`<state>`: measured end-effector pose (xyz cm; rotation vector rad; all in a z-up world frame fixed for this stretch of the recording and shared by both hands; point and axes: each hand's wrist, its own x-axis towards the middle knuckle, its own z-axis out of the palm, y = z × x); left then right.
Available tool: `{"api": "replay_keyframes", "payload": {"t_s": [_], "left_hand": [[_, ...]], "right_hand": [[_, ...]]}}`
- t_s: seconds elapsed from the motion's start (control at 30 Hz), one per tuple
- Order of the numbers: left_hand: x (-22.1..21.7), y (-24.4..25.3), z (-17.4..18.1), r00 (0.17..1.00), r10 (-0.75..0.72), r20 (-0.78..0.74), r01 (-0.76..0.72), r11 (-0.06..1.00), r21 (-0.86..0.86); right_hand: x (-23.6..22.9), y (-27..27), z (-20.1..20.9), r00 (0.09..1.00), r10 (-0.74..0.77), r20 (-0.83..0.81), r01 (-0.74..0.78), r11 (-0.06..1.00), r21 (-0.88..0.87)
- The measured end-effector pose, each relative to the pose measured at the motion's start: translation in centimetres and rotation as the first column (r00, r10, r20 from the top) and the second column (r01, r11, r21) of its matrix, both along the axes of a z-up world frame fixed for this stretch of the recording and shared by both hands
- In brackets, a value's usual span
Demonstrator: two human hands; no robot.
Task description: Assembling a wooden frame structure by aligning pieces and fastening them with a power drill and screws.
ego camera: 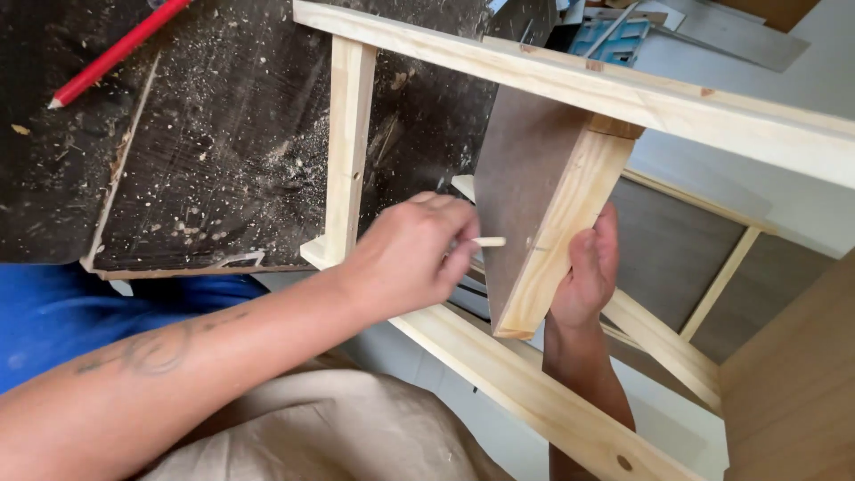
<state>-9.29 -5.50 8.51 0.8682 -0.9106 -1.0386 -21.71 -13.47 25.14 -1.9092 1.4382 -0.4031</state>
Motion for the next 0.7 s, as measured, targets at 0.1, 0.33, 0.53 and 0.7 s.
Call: {"api": "replay_keyframes", "payload": {"t_s": [0.1,0.33,0.53,0.7], "left_hand": [[-0.7,-1.5,1.1,0.996,0.008,-0.093,-0.011,1.0,-0.025],[-1.3,-1.4,2.2,0.992,0.097,-0.074,-0.102,0.993,-0.063],[-1.4,-2.0,2.3,0.974,-0.004,-0.226,-0.005,0.999,-0.038],[-1.2,-2.4,2.4,0.944,-0.074,-0.321,0.06,0.997,-0.052]], "right_hand": [[1.0,0.1,-0.2,1.0,-0.004,0.022,0.004,1.0,-0.002],[1.5,0.5,-0.3,0.998,-0.001,0.066,0.001,1.0,0.003],[0.8,0.5,-0.4,0.999,0.02,0.032,-0.02,1.0,-0.012],[2.5,1.1,-0.5,0.999,0.047,0.001,-0.047,0.999,-0.012]]}}
